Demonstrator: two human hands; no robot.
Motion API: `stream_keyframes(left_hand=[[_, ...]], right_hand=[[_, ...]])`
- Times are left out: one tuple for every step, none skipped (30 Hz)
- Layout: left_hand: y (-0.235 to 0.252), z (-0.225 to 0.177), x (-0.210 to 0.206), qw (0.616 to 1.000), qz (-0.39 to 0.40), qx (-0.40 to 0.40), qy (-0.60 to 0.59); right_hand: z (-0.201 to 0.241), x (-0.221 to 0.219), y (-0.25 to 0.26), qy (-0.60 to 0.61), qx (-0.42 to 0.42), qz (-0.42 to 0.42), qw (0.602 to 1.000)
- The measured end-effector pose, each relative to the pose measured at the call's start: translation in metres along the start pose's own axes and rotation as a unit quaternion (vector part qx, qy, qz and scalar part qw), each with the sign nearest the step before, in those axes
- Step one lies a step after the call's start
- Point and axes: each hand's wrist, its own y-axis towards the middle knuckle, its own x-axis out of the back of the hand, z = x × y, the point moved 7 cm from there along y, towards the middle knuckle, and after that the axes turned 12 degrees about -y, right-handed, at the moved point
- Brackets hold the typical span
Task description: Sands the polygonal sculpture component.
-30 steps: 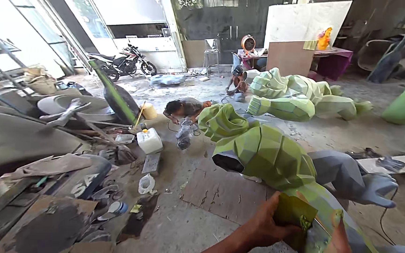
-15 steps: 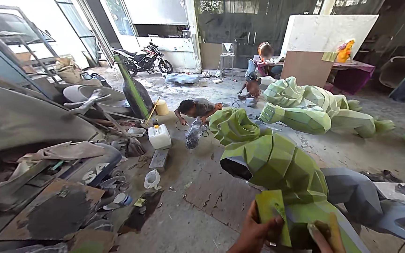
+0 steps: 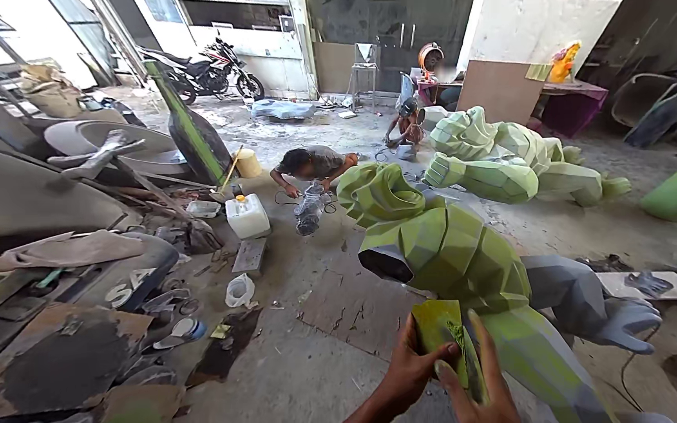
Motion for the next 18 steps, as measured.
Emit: stream_keyframes(left_hand=[[0.001,-0.003,0.000,1.000,0.009,0.002,0.006],[0.003,-0.006,0.000,1.000,0.018,0.003,0.008],[0.005,-0.009,0.001,1.000,0.028,0.005,0.010],[0.006,-0.011,0.003,0.999,0.038,0.007,0.008],[0.007,-0.013,0.005,0.999,0.047,0.009,0.005],[0.008,-0.015,0.008,0.999,0.051,0.015,0.007],[0.008,-0.017,0.011,0.998,0.056,0.023,0.011],[0.007,-0.018,0.014,0.997,0.064,0.032,0.011],[0.006,-0.019,0.015,0.996,0.073,0.042,0.007],[0.004,-0.019,0.015,0.995,0.084,0.050,0.004],[0.003,-0.019,0.016,0.994,0.098,0.054,0.002],[0.002,-0.020,0.018,0.993,0.107,0.058,0.000],[0.003,-0.020,0.021,0.992,0.110,0.067,-0.006],[0.003,-0.019,0.026,0.992,0.097,0.082,-0.019],[0.002,-0.017,0.033,0.992,0.065,0.099,-0.040],[0.002,-0.018,0.041,0.991,0.014,0.113,-0.063],[0.002,-0.021,0.052,0.988,-0.052,0.117,-0.082],[0.002,-0.027,0.066,0.981,-0.127,0.111,-0.090]], right_hand=[[-0.001,-0.003,0.005,-0.027,-0.007,-0.004,1.000],[-0.002,-0.006,0.010,-0.041,-0.022,-0.004,0.999],[-0.003,-0.009,0.014,-0.047,-0.038,-0.003,0.998],[-0.003,-0.013,0.018,-0.048,-0.051,-0.006,0.998],[-0.002,-0.016,0.021,-0.047,-0.062,-0.008,0.997],[-0.003,-0.021,0.024,-0.046,-0.073,-0.006,0.996],[-0.004,-0.025,0.027,-0.045,-0.087,-0.003,0.995],[-0.006,-0.030,0.030,-0.031,-0.103,0.002,0.994],[-0.010,-0.036,0.033,0.001,-0.124,0.012,0.992],[-0.014,-0.042,0.035,0.049,-0.153,0.035,0.986],[-0.019,-0.051,0.036,0.091,-0.190,0.077,0.975],[-0.025,-0.060,0.036,0.131,-0.216,0.135,0.958],[-0.030,-0.067,0.036,0.152,-0.227,0.185,0.944],[-0.037,-0.071,0.036,0.146,-0.226,0.215,0.939],[-0.045,-0.071,0.037,0.117,-0.211,0.233,0.942],[-0.055,-0.068,0.039,0.069,-0.190,0.243,0.949],[-0.067,-0.066,0.042,0.028,-0.169,0.227,0.959],[-0.076,-0.063,0.042,0.005,-0.151,0.196,0.969]])
